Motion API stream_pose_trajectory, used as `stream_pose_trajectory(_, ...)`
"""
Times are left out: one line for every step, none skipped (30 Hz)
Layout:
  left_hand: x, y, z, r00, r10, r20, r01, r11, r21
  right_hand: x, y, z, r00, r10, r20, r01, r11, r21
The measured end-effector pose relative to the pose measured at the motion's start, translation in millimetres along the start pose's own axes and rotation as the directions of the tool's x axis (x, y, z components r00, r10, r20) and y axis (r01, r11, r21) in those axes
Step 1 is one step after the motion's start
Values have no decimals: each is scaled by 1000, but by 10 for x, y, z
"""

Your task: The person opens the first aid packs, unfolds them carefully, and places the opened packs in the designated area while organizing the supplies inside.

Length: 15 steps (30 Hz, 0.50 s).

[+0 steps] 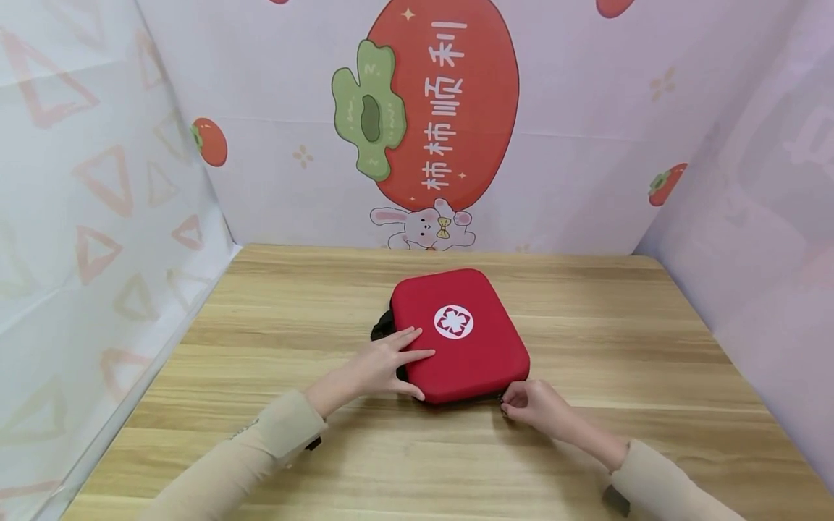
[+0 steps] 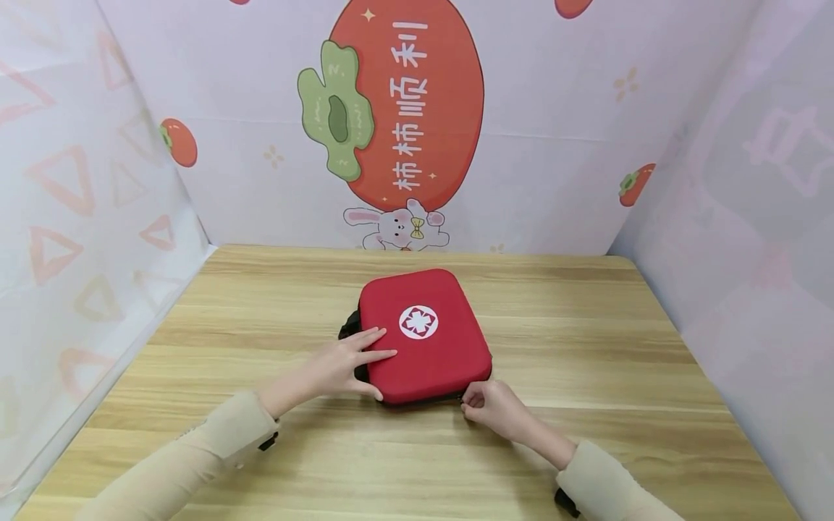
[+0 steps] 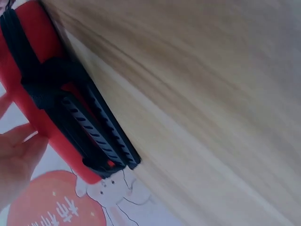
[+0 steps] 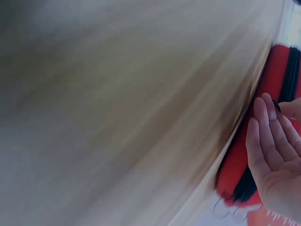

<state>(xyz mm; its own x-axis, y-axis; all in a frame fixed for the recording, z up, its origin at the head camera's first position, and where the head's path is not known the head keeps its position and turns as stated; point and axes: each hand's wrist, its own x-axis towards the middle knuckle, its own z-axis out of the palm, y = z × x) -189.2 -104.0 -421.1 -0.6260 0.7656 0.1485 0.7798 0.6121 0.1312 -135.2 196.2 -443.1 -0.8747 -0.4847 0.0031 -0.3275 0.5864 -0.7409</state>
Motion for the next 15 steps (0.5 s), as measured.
stream_pose_trajectory(14, 26, 8, 1000, 3, -12, -3, 1000, 18, 17, -19, 22, 1000, -9, 5, 9, 1000, 3)
stream_pose_trajectory(29, 51, 19, 1000, 6, -22, -5, 999, 40, 37, -33, 42, 1000, -19, 7, 19, 1000, 1)
stream_pose_trajectory(41, 75, 32, 1000, 6, -31, -4, 998, 59, 53, -48, 60, 999, -31, 9, 31, 1000, -3)
stream_pose_trajectory(50, 99, 44, 999, 3, -40, 0, 997, 73, 68, -58, 77, 999, -39, 8, 39, 999, -10)
stream_pose_trajectory(58, 120, 56, 999, -3, -48, 7, 996, 85, 79, -66, 91, 999, -45, 8, 45, 999, -13)
stream_pose_trajectory(64, 140, 66, 998, -11, -56, 16, 996, 93, 87, -71, 101, 999, -51, 7, 51, 999, -20)
stream_pose_trajectory(68, 158, 76, 998, -22, -62, 28, 995, 99, 93, -74, 108, 999, -52, 4, 52, 998, -32)
stream_pose_trajectory(73, 176, 84, 997, -33, -66, 40, 994, 106, 95, -75, 114, 999, -51, 0, 51, 998, -43)
stream_pose_trajectory(77, 194, 89, 997, -45, -69, 52, 993, 108, 96, -80, 117, 999, -50, -4, 50, 997, -51)
stream_pose_trajectory(83, 210, 94, 996, -58, -73, 65, 992, 106, 98, -82, 122, 999, -45, -5, 45, 998, -54)
stream_pose_trajectory(90, 230, 95, 995, -69, -78, 77, 992, 104, 100, -89, 126, 999, -42, -2, 42, 998, -55)
stream_pose_trajectory(97, 249, 98, 994, -79, -81, 87, 991, 103, 105, -98, 133, 999, -43, 2, 44, 997, -56)
stream_pose_trajectory(106, 270, 100, 992, -87, -86, 96, 990, 100, 112, -109, 142, 999, -47, 8, 48, 997, -55)
stream_pose_trajectory(116, 291, 104, 991, -94, -91, 103, 990, 97, 119, -124, 154, 998, -53, 16, 54, 997, -51)
stream_pose_trajectory(128, 310, 110, 990, -99, -98, 108, 989, 96, 128, -141, 167, 998, -63, 27, 65, 997, -48)
